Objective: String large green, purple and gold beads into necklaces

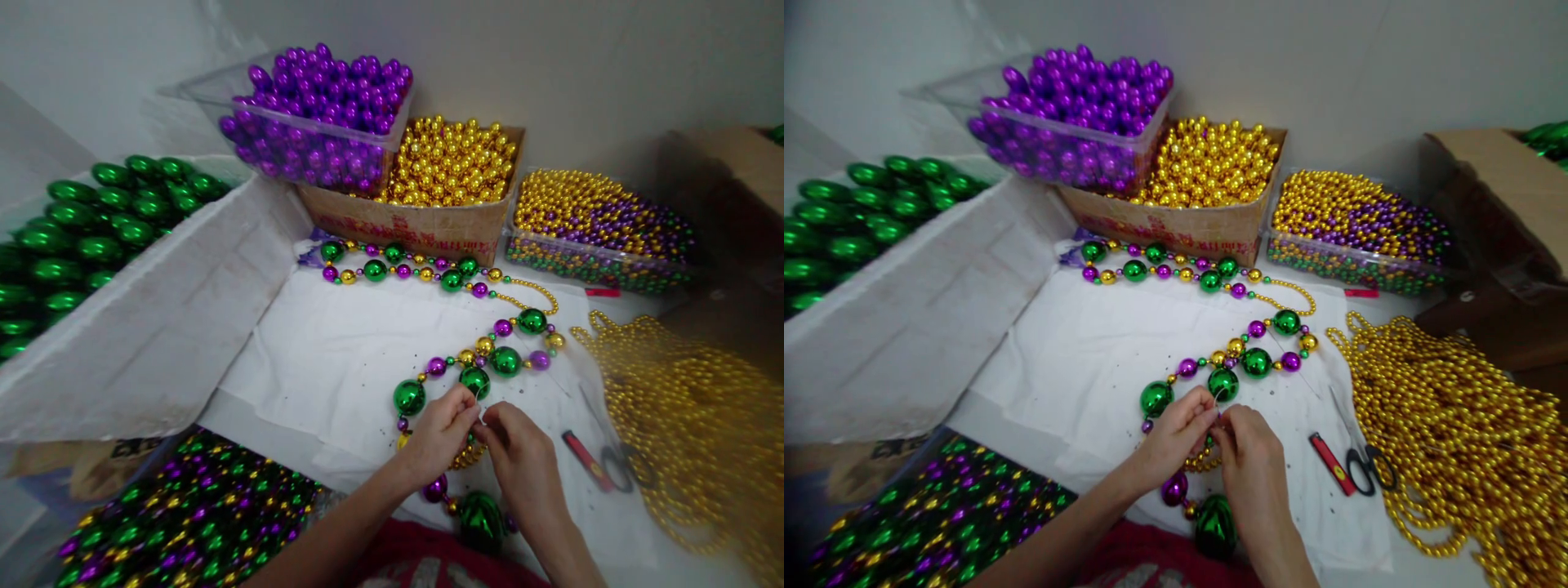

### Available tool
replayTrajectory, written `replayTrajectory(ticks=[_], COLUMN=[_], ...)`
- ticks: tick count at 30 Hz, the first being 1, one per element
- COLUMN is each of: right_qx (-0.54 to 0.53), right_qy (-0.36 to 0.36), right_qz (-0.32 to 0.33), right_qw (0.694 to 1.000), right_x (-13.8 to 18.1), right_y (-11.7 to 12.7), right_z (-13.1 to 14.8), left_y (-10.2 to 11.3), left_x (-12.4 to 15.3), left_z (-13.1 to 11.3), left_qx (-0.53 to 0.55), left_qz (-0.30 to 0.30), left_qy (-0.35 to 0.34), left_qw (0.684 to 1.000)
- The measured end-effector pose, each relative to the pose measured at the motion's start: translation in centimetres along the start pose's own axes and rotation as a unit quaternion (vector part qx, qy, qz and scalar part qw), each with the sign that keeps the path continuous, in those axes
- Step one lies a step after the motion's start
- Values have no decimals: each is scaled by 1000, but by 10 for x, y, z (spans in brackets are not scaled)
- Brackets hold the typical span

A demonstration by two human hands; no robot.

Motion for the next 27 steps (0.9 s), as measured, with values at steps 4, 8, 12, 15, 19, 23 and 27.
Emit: replayTrajectory(ticks=[4, 8, 12, 15, 19, 23, 27], right_qx=[95, 134, 175, 204, 210, 185, 143], right_qy=[111, 176, 215, 244, 272, 263, 231], right_qz=[-12, -9, -4, -12, -54, -77, -84], right_qw=[989, 975, 961, 948, 938, 944, 959], right_x=[4, 10, 14, 15, 13, 11, 11], right_y=[-2, -4, -7, -8, -9, -10, -9], right_z=[8, 11, 13, 16, 15, 8, 0], left_y=[1, 0, -2, -4, -5, -5, -5], left_x=[-1, -3, -5, -7, -11, -16, -18], left_z=[1, 6, 12, 14, 10, 4, -1], left_qx=[-39, -15, 20, 54, 81, 83, 97], left_qz=[-20, -21, -14, -8, 0, 10, 1], left_qy=[-10, 5, 55, 81, 78, 75, 66], left_qw=[999, 1000, 998, 995, 994, 994, 993])
Point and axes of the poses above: each hand's wrist, its own x-axis away from the middle knuckle, its own y-axis out of the back of the hand, z = x × y, the point moved 6 cm from there along -x, towards the middle knuckle, and after that the axes turned 2 degrees about x, right-handed, at the moved point
